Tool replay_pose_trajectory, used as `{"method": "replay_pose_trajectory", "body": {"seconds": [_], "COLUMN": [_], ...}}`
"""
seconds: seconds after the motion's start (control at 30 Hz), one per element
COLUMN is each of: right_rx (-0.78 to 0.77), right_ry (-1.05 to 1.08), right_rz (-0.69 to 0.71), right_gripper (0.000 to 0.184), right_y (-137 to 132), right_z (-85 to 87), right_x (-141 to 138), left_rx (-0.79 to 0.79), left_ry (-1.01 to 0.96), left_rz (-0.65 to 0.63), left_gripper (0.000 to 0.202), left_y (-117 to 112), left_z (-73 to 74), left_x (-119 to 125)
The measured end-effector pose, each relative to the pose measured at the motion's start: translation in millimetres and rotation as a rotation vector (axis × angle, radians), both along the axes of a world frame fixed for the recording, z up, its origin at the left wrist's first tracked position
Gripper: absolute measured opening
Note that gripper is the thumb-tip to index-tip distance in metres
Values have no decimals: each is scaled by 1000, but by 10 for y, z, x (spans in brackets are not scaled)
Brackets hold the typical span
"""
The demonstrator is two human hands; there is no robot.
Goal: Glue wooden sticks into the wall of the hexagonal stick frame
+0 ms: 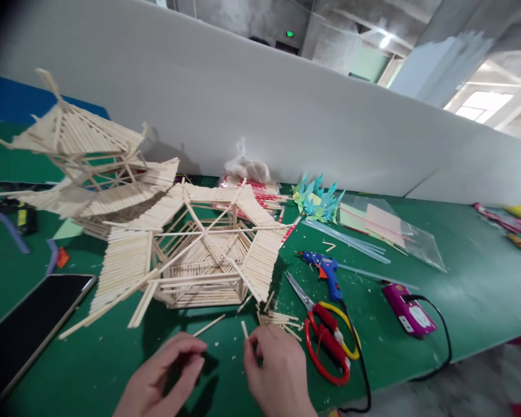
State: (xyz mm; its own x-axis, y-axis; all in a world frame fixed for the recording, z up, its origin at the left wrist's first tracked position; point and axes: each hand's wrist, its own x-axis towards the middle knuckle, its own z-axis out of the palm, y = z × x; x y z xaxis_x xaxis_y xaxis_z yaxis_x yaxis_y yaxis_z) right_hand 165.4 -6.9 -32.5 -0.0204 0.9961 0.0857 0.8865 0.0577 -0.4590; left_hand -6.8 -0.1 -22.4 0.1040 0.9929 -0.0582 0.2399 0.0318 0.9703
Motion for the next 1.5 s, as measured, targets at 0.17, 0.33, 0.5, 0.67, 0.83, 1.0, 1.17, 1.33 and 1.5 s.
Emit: {"method": "replay_pose_trajectory", "body": {"seconds": [0.17,0.33,0.5,0.67,0.83,1.0,1.17,1.33,1.5], "right_rx": [-36,10,-44,-97,-138,-157,-178,-178,-188], "right_ry": [-115,-221,-331,-415,-421,-376,-384,-406,-354], "right_rz": [19,-18,119,241,291,329,380,399,390], "right_gripper": [17,19,18,16,14,13,12,14,13], "right_y": [19,138,289,435,538,527,465,470,519], "right_z": [14,169,243,196,232,339,334,269,229], "right_x": [217,539,725,683,754,825,753,650,601], "left_rx": [645,700,718,719,684,640,629,610,551], "left_ry": [481,657,698,734,763,763,735,667,545], "left_rz": [-441,-533,-572,-563,-509,-479,-481,-489,-463], "left_gripper": [44,64,62,58,49,36,36,39,43], "left_y": [-6,-60,-37,-34,-83,-116,-123,-113,-108], "left_z": [-467,-722,-664,-649,-605,-549,-564,-614,-630], "left_x": [270,471,522,566,588,597,588,559,538]}}
